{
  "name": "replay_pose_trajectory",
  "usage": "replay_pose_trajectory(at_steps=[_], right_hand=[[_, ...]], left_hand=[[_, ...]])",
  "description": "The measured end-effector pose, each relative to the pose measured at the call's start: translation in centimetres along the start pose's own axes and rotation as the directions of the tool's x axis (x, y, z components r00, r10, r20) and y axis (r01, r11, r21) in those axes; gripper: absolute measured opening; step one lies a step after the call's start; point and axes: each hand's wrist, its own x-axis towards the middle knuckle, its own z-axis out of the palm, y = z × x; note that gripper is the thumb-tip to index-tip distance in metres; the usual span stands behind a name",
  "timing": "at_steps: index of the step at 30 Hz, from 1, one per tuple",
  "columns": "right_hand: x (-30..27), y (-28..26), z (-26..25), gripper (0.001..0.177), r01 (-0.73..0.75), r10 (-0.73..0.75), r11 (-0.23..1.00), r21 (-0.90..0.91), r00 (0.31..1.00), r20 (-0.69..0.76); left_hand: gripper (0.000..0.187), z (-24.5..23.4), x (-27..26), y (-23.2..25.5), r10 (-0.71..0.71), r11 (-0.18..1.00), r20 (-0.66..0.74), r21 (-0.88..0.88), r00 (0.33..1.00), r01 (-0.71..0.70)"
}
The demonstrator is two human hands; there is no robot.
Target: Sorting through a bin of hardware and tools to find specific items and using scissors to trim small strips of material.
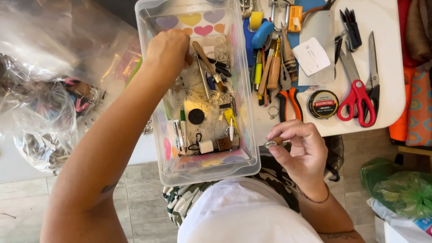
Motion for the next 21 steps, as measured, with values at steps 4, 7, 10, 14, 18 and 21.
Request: replay_pose_trajectory(at_steps=[4, 7, 10, 14, 18, 21], right_hand=[[1.4, -0.8, 0.7, 0.031, -0.025, 0.032, 0.991, 0.135, 0.998, -0.05], [3.2, -2.0, 1.4, 0.02, -0.021, 0.021, 1.0, -0.012, 0.998, 0.052], [4.7, -3.2, 2.5, 0.029, 0.004, 0.017, 0.97, -0.242, 0.996, 0.085], [5.6, -3.4, 3.8, 0.043, 0.103, -0.07, 0.941, -0.323, 0.991, 0.111], [5.7, -3.4, 4.7, 0.026, 0.266, -0.248, 0.878, -0.399, 0.964, 0.097], [5.5, -3.4, 4.7, 0.018, 0.3, -0.306, 0.873, -0.385, 0.951, 0.049]], left_hand=[[0.005, -7.1, -8.6, 3.5, 0.119, 0.758, -0.114, -0.632, 0.986, -0.164], [0.023, -7.7, -13.5, 5.3, 0.234, 0.468, -0.038, -0.872, 0.972, -0.147], [0.03, -5.7, -16.6, 6.0, 0.199, 0.276, -0.138, -0.942, 0.97, -0.19], [0.039, -6.1, -19.9, 8.5, 0.1, 0.05, -0.199, -0.978, 0.975, -0.205], [0.035, -5.8, -21.9, 9.5, 0.067, -0.155, -0.295, -0.947, 0.953, -0.282], [0.022, -5.9, -22.7, 9.3, 0.036, -0.062, -0.356, -0.933, 0.934, -0.353]])
